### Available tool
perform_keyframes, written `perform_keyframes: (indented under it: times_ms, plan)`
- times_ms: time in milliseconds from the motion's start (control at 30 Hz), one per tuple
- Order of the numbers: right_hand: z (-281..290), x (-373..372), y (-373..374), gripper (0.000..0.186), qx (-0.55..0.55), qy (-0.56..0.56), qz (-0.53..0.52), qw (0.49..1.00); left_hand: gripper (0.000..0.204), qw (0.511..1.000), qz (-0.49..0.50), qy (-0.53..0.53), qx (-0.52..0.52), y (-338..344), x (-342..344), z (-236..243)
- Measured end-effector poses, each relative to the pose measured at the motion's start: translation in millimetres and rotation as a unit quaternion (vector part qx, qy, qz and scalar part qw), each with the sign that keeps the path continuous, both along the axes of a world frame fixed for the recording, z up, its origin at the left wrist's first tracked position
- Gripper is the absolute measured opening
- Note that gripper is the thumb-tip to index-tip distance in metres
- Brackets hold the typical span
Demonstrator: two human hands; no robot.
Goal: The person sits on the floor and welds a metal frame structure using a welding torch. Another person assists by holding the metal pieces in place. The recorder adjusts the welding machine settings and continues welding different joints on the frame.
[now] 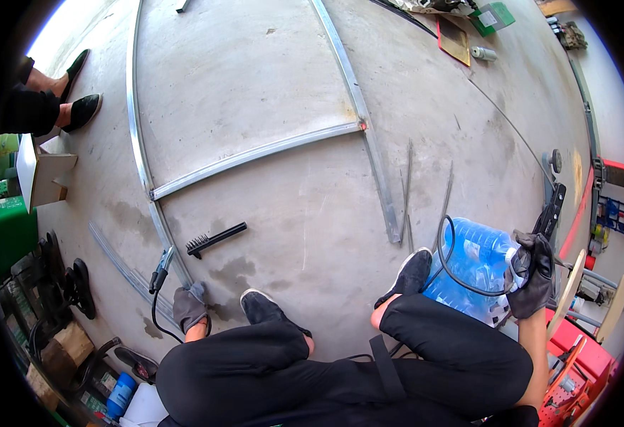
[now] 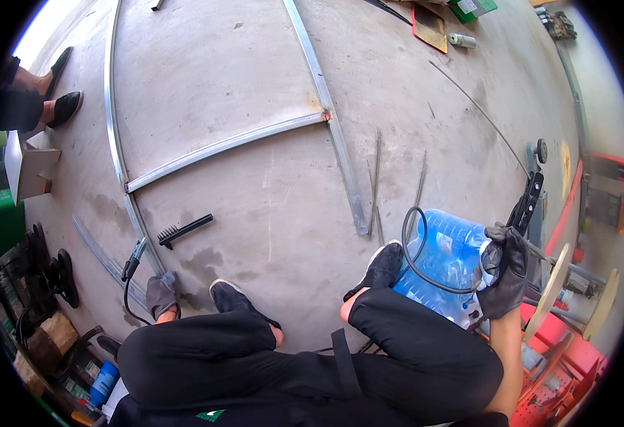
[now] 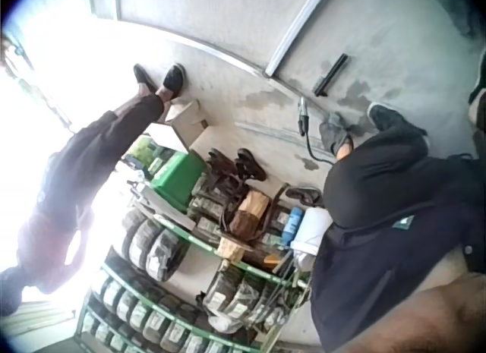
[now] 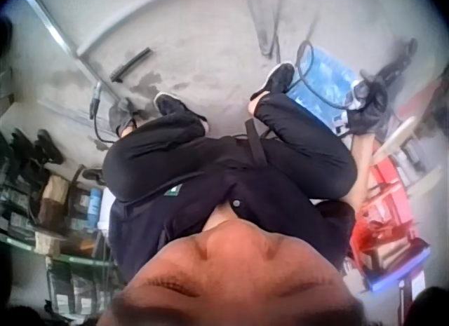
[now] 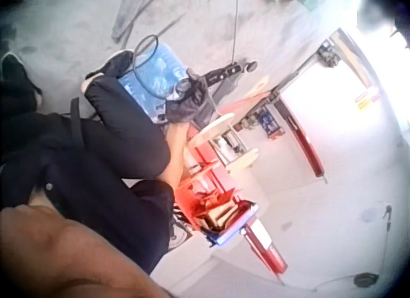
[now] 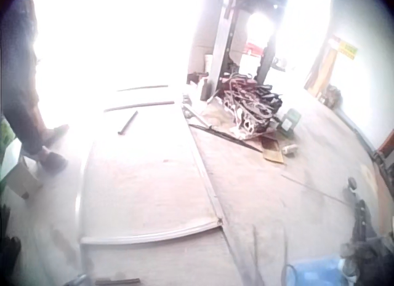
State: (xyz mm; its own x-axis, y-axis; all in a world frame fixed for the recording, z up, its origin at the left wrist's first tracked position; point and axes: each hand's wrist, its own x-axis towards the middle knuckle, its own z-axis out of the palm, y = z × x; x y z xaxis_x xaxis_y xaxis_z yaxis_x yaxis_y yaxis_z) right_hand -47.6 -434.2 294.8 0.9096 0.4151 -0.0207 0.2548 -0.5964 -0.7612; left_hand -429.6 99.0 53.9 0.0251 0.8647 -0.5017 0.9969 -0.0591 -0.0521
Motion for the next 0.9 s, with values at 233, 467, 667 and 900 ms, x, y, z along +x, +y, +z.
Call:
perform_keyframes:
  times_ms: [233, 467, 667, 900]
  plan:
    - [-7, -1, 39, 0.037, 0.277, 0.331, -0.260, 0.864, 0.053, 0.997, -0.042, 0.042, 0.050, 2, -19, -23]
    - [-13, -2, 34, 0.037, 0.266, 0.321, -0.238, 0.877, 0.053, 0.998, -0.034, -0.049, -0.023, 11, -34, -26]
    - [-13, -2, 36, 0.035, 0.249, 0.317, -0.284, 0.870, 0.054, 0.992, 0.017, -0.043, -0.122, 16, -13, -3]
    - [3, 9, 43, 0.028, 0.191, 0.396, -0.258, 0.860, 0.061, 0.988, -0.081, 0.020, -0.132, 22, -8, 3]
